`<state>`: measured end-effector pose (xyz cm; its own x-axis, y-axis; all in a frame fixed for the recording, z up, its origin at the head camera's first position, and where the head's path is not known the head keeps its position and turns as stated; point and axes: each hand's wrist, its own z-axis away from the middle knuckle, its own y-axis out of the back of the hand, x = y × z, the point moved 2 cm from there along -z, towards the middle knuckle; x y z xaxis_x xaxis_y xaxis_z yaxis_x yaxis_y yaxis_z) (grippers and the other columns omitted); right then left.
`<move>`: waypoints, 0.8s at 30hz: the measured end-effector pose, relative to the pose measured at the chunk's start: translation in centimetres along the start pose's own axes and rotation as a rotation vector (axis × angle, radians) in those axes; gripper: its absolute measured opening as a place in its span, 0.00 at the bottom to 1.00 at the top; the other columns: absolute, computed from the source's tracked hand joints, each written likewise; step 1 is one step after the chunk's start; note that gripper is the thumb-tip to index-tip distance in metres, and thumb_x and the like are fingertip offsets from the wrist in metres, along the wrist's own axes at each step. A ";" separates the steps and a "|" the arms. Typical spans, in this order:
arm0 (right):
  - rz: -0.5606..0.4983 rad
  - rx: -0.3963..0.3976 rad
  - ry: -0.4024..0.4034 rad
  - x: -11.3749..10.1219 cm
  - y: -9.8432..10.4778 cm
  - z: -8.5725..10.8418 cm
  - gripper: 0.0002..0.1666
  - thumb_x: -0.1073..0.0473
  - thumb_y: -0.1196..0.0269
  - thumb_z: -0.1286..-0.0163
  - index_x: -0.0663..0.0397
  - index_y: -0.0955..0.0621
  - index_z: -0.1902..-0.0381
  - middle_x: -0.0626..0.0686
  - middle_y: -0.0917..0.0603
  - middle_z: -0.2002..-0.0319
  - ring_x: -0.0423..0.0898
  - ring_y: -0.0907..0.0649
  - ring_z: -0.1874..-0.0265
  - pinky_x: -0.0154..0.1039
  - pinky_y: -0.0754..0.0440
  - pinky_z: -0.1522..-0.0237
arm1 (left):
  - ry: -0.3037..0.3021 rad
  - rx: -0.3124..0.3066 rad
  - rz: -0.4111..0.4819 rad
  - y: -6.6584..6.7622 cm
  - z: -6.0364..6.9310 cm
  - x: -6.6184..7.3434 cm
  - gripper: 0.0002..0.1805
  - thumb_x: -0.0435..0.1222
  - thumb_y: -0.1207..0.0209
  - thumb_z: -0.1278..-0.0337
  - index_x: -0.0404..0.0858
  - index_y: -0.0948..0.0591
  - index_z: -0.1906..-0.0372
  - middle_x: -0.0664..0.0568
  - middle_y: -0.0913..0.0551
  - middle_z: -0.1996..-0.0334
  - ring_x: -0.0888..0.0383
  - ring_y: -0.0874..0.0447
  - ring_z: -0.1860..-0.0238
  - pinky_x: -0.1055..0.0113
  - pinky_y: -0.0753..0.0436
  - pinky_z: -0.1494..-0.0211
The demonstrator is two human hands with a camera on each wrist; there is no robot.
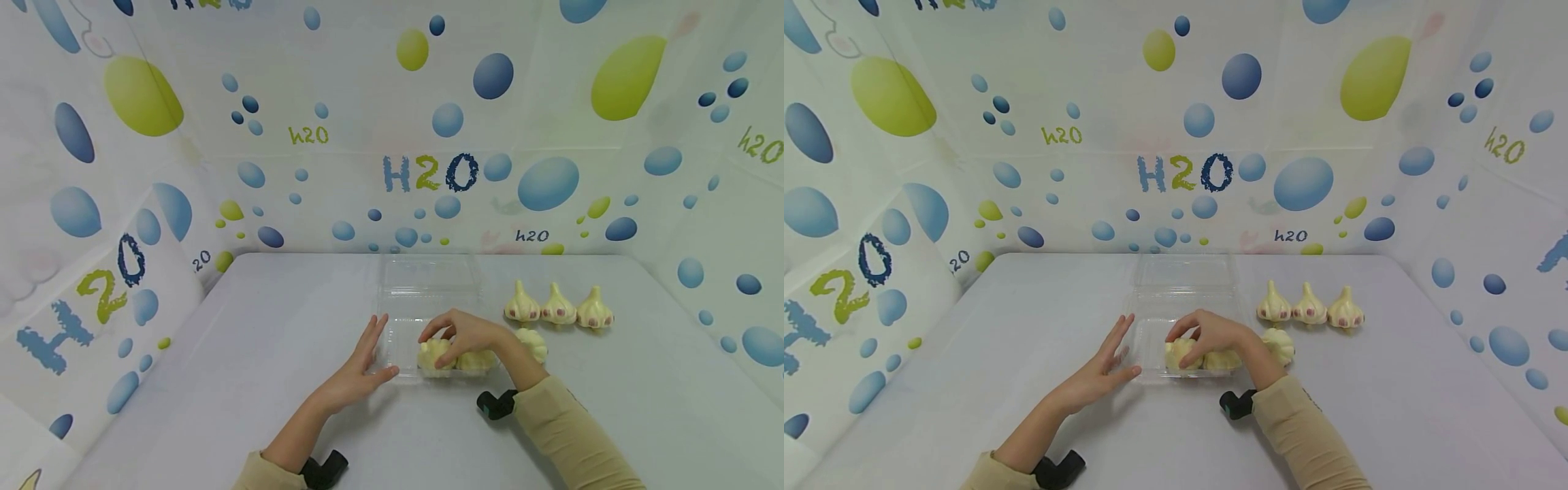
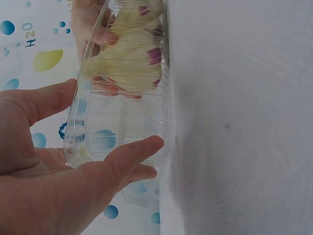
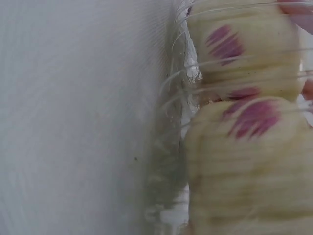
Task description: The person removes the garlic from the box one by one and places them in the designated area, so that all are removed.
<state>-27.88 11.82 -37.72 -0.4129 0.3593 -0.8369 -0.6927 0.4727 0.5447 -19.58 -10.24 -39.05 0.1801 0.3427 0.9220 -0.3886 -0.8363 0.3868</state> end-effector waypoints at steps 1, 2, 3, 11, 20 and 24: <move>0.002 0.004 0.003 0.0 0.0 0.0 0.27 0.62 0.27 0.53 0.65 0.20 0.54 0.50 0.18 0.57 0.51 0.21 0.59 0.40 0.24 0.55 | -0.001 0.001 0.002 0.0 0.0 0.0 0.45 0.35 0.43 0.41 0.56 0.59 0.28 0.47 0.73 0.29 0.39 0.63 0.31 0.42 0.49 0.35; 0.001 0.009 0.005 -0.1 0.0 0.0 0.27 0.62 0.27 0.53 0.65 0.20 0.54 0.50 0.18 0.57 0.51 0.22 0.59 0.41 0.24 0.55 | -0.002 0.001 0.004 0.0 0.0 0.0 0.45 0.36 0.43 0.41 0.56 0.59 0.28 0.47 0.73 0.29 0.39 0.63 0.31 0.42 0.49 0.35; 0.002 0.014 0.008 -0.2 0.1 0.1 0.26 0.62 0.27 0.53 0.65 0.20 0.54 0.51 0.18 0.56 0.52 0.22 0.59 0.41 0.25 0.55 | -0.003 0.002 0.007 0.0 0.0 0.0 0.45 0.36 0.43 0.41 0.56 0.59 0.28 0.47 0.73 0.29 0.39 0.63 0.31 0.43 0.49 0.35; -0.013 0.067 0.006 -0.2 0.4 0.0 0.28 0.61 0.28 0.52 0.63 0.21 0.51 0.52 0.20 0.53 0.51 0.23 0.56 0.48 0.26 0.54 | -0.008 0.001 0.018 0.0 0.0 -0.1 0.45 0.37 0.43 0.41 0.55 0.59 0.28 0.46 0.73 0.29 0.39 0.64 0.31 0.43 0.50 0.35; -0.044 0.159 0.046 -0.9 1.0 0.2 0.29 0.60 0.28 0.51 0.60 0.22 0.50 0.53 0.20 0.53 0.50 0.21 0.58 0.47 0.23 0.58 | -0.008 0.008 0.018 0.0 0.0 0.0 0.45 0.36 0.43 0.41 0.55 0.58 0.28 0.46 0.72 0.29 0.42 0.67 0.30 0.44 0.50 0.34; -0.053 0.194 0.062 -1.2 1.4 0.4 0.29 0.59 0.28 0.51 0.58 0.22 0.49 0.53 0.20 0.52 0.50 0.22 0.57 0.44 0.22 0.60 | -0.007 0.003 0.017 0.0 0.0 0.1 0.45 0.36 0.43 0.41 0.54 0.58 0.28 0.46 0.72 0.29 0.43 0.66 0.30 0.45 0.50 0.34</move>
<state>-28.09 12.37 -35.97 -0.4186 0.2821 -0.8632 -0.5899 0.6383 0.4946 -19.57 -10.23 -39.00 0.1800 0.3251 0.9284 -0.3889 -0.8434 0.3708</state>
